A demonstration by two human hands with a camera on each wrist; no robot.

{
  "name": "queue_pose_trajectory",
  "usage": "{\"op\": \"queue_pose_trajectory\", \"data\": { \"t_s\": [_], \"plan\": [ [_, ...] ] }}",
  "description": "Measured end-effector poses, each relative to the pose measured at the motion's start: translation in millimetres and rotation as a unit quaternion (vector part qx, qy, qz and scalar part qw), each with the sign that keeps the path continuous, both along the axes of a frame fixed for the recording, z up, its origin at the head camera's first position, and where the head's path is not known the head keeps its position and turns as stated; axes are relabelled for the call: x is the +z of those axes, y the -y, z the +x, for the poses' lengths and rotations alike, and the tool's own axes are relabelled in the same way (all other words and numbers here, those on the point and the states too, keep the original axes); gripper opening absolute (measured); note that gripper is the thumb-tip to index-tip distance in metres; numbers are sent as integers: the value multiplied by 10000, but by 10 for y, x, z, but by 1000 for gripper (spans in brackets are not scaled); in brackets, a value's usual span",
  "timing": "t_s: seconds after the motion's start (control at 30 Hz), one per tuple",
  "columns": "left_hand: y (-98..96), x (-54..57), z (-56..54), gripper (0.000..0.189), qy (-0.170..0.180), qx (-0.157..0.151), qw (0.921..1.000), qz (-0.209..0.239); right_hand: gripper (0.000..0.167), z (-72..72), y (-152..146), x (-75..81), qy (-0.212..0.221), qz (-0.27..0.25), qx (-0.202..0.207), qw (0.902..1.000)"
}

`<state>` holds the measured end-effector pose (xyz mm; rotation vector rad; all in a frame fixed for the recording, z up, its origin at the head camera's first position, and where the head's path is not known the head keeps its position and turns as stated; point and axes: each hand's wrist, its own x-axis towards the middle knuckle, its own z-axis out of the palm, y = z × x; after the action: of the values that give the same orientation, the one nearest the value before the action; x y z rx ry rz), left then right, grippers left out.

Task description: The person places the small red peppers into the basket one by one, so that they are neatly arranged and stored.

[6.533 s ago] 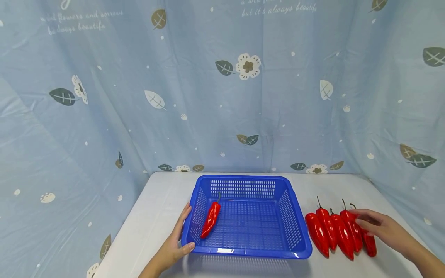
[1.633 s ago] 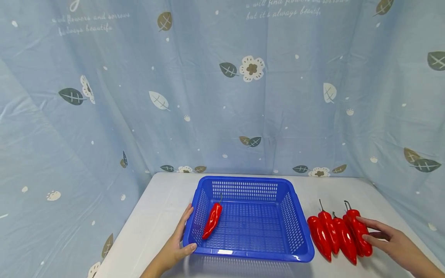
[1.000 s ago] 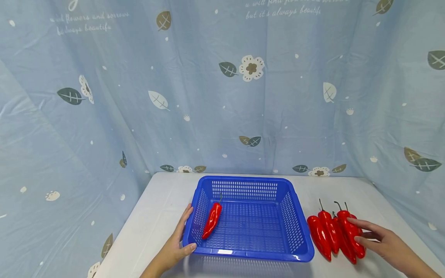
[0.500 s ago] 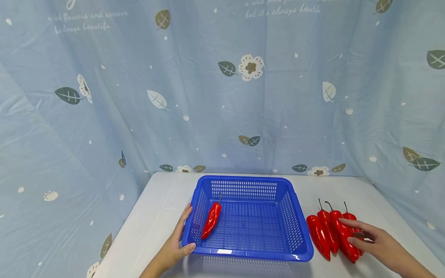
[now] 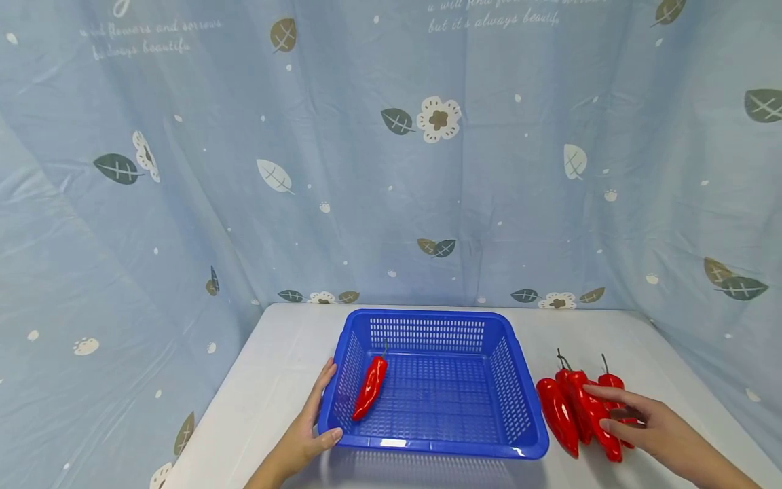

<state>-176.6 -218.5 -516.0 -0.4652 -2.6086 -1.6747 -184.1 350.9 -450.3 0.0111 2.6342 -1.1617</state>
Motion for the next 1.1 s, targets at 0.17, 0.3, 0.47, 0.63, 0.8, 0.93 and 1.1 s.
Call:
{"op": "queue_pose_trajectory", "data": {
  "t_s": [0.17, 0.3, 0.47, 0.63, 0.8, 0.93, 1.1],
  "plan": [
    [-8, 9, 1, 99, 77, 47, 10000, -7, 80, 25, 22, 27, -25, -138, 96, 9999],
    [-11, 18, 0, 100, 132, 57, 9999, -2, 78, 40, 43, 69, 6, -323, 210, 9993],
    [-3, 10, 6, 99, 46, 34, 10000, -3, 76, 40, 109, 121, 13, -454, 271, 9986],
    [3, -7, 14, 99, -9, 6, 10000, -4, 73, 45, 185, 156, -42, -472, 309, 9984],
    [6, -9, 11, 98, -104, -66, 9999, 23, 72, 49, 253, 195, -148, -348, 358, 9986],
    [10, -10, 9, 98, -87, -79, 9999, 27, 74, 50, 290, 211, -211, -433, 406, 9980],
    [14, -19, 5, 98, -100, -102, 9999, 47, 73, 34, 329, 229, -225, -435, 474, 9977]
  ]
}}
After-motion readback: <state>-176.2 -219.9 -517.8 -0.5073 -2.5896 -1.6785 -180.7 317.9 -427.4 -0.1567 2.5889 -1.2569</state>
